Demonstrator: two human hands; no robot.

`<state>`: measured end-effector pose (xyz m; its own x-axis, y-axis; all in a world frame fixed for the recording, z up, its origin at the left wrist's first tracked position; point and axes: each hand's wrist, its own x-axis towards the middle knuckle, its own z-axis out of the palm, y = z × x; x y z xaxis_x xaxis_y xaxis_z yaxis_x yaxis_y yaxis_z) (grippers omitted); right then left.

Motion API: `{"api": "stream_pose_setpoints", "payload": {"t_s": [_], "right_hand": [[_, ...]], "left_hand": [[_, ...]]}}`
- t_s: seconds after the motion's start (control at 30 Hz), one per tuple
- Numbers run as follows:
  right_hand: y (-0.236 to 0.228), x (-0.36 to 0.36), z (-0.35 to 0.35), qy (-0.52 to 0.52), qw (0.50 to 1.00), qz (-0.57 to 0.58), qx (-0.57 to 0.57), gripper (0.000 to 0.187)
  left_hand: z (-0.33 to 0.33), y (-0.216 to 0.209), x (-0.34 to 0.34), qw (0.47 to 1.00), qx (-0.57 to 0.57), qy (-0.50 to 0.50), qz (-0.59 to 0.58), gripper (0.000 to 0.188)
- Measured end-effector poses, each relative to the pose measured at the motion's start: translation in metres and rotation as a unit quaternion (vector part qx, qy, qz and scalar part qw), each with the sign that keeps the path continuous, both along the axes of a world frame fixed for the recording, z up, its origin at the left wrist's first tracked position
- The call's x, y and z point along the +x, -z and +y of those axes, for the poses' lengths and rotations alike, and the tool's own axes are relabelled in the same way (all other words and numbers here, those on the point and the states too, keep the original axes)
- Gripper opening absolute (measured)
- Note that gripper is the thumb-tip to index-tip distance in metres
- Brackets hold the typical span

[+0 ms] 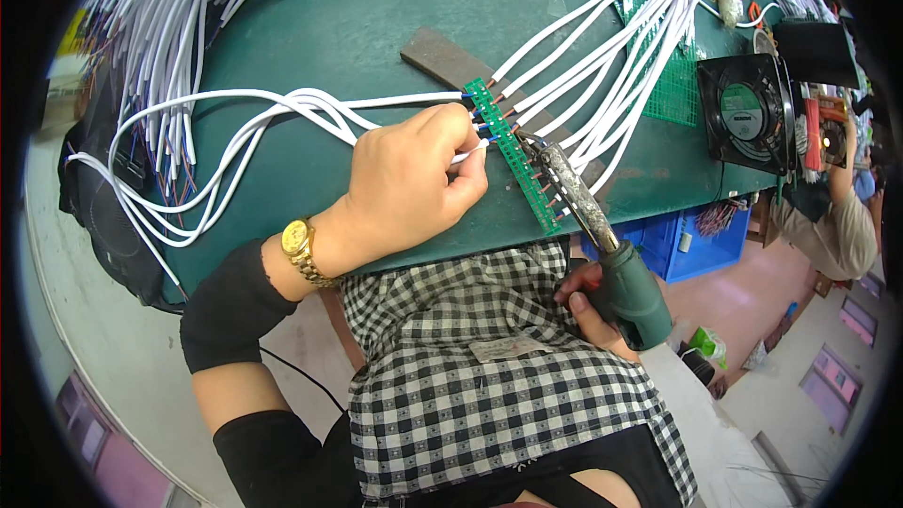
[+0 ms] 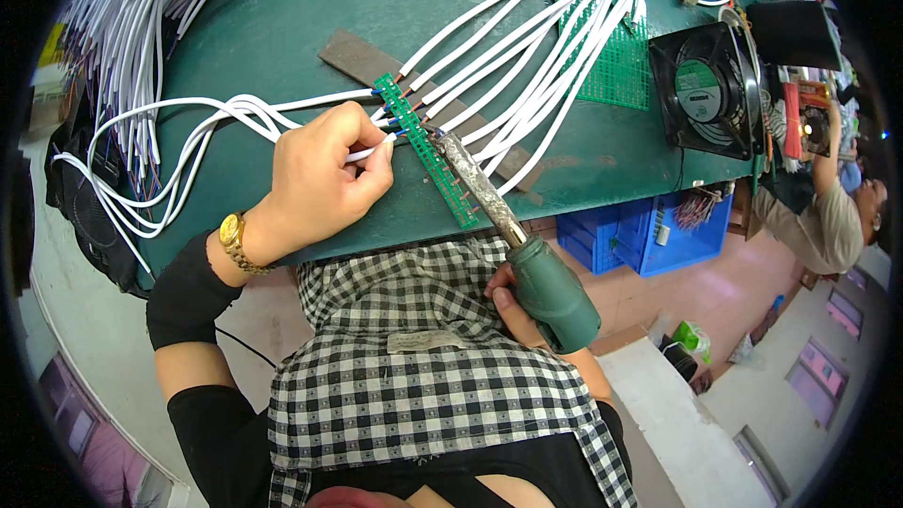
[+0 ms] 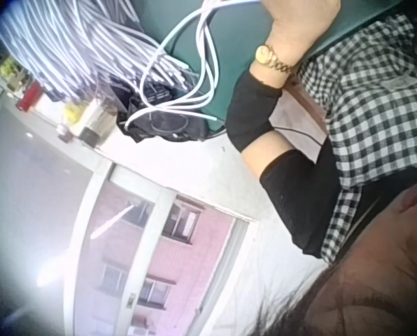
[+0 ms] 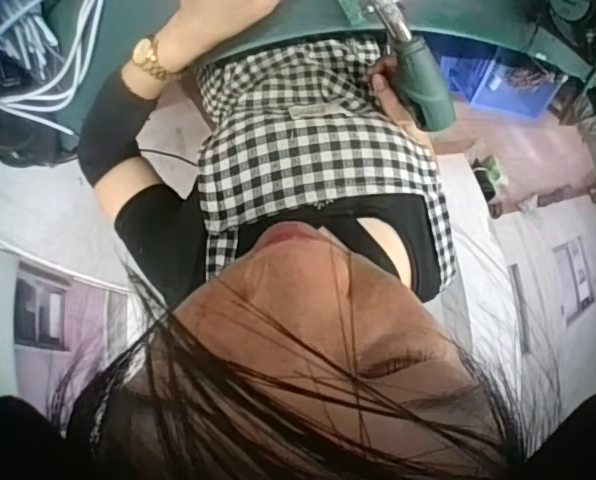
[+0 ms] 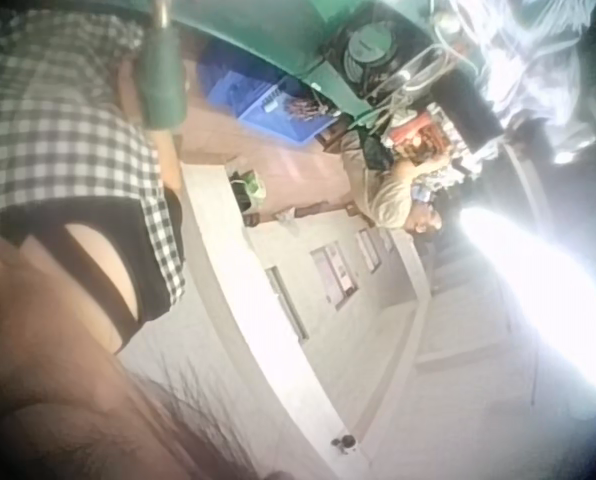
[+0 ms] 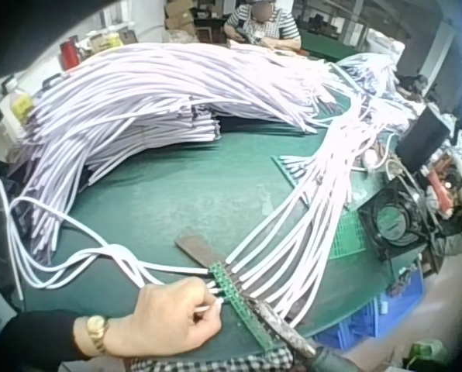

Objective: The person assembles wiring harnesses by inserting individual wires into green PCB connectors, then soldering the connections with a soldering iron and solder wire.

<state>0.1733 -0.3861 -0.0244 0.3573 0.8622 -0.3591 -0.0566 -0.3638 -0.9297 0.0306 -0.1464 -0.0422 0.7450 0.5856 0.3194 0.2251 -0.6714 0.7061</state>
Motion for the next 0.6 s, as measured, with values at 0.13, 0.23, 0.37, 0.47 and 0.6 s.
{"api": "stream_pose_setpoints", "payload": {"t_s": [0.13,0.23,0.37,0.47,0.6], "right_hand": [[0.006,-0.007,0.000,0.045,0.998,0.027,0.024,0.014],[0.014,0.000,-0.006,-0.001,0.999,-0.019,0.026,0.035],[0.035,0.008,-0.022,-0.082,0.989,-0.113,0.049,0.035],[0.034,0.007,-0.019,-0.093,0.985,-0.130,0.068,0.035],[0.026,0.002,-0.008,-0.018,0.992,-0.124,-0.008,0.013]], "left_hand": [[-0.002,0.004,0.001,0.998,0.065,0.009,-0.005,0.018],[-0.002,0.005,0.001,0.997,0.080,0.005,-0.007,0.019],[-0.003,0.005,0.000,0.995,0.098,0.012,-0.004,0.019],[-0.003,0.004,0.000,0.995,0.098,0.023,-0.020,0.020],[-0.004,0.002,0.001,0.998,0.069,-0.001,-0.012,0.021]]}}
